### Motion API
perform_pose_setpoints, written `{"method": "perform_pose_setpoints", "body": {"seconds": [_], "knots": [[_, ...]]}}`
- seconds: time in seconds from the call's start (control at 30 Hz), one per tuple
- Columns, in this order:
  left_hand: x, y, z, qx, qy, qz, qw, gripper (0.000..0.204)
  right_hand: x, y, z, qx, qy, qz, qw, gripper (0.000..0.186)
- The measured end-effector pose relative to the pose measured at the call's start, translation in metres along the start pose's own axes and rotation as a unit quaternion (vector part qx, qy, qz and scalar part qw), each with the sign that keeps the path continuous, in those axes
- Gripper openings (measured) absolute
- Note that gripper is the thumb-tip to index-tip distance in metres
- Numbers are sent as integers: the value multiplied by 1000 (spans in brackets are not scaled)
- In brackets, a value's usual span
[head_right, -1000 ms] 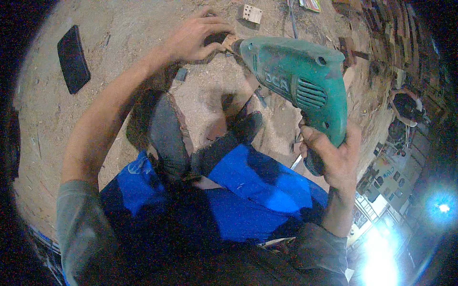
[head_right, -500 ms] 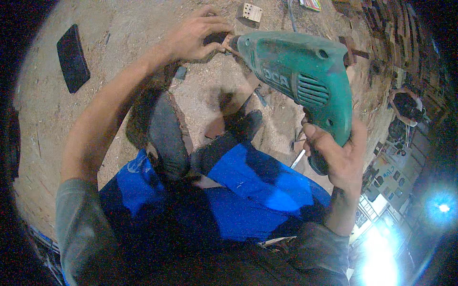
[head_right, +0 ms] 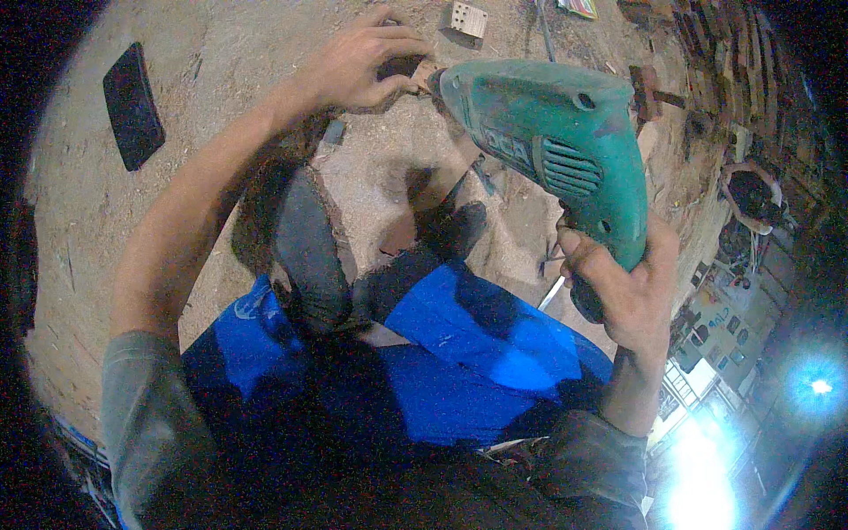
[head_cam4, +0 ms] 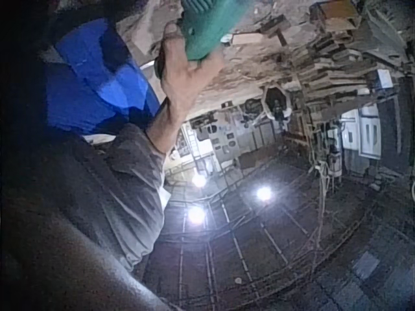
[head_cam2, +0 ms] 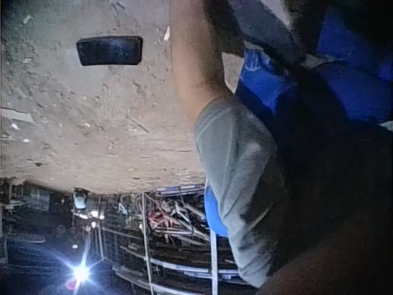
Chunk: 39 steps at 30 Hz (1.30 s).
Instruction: The person assembles a small wooden structure by aligning two pieces, drilling a hole through them with a power drill, and then inserting a small peg into the hole.
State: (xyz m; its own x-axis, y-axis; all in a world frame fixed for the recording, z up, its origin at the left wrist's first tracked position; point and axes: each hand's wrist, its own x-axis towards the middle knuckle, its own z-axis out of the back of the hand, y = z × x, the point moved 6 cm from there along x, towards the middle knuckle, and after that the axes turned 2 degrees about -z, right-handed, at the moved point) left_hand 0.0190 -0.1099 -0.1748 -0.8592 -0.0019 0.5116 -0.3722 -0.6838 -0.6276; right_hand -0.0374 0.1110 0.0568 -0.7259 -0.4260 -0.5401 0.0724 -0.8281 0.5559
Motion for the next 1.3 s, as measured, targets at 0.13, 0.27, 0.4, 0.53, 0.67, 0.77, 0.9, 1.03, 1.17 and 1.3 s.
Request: {"method": "perform_pose_setpoints", "body": {"seconds": [0.13, 0.27, 0.4, 0.53, 0.67, 0.77, 0.9, 1.03, 1.17, 1.3], "knots": [[-1, -1, -2, 18, 2, -8, 1000, 46, 3, -3, -2, 19, 1, 0, 1000, 30], [4, -1, -6, 23, 30, -4, 999, 47, 1, -2, 0, 11, -29, -3, 1000, 29], [-1, 2, -7, 5, 41, -2, 999, 48, 8, -2, -2, 22, 7, 0, 1000, 28], [0, 0, -7, 3, 44, 12, 999, 48, 9, 8, -2, 10, -8, 6, 1000, 27], [-1, -1, -5, 32, 29, 12, 999, 48, 6, 3, 6, 26, -47, -5, 999, 28], [-1, 0, -6, 28, 39, 19, 999, 48, 8, 4, 3, 28, -6, 11, 1000, 28], [-1, -1, -5, 51, 38, 6, 998, 48, 9, 3, 3, 27, -6, 9, 1000, 30], [2, -2, -3, 53, 40, 11, 998, 49, 6, 2, 6, 22, -32, 6, 999, 31], [-4, 1, -8, 9, 39, 21, 999, 45, 11, 12, 11, 51, -39, 24, 998, 35], [6, -3, 3, 18, 9, 46, 999, 41, -5, 24, 30, 29, -53, 26, 998, 38]]}}
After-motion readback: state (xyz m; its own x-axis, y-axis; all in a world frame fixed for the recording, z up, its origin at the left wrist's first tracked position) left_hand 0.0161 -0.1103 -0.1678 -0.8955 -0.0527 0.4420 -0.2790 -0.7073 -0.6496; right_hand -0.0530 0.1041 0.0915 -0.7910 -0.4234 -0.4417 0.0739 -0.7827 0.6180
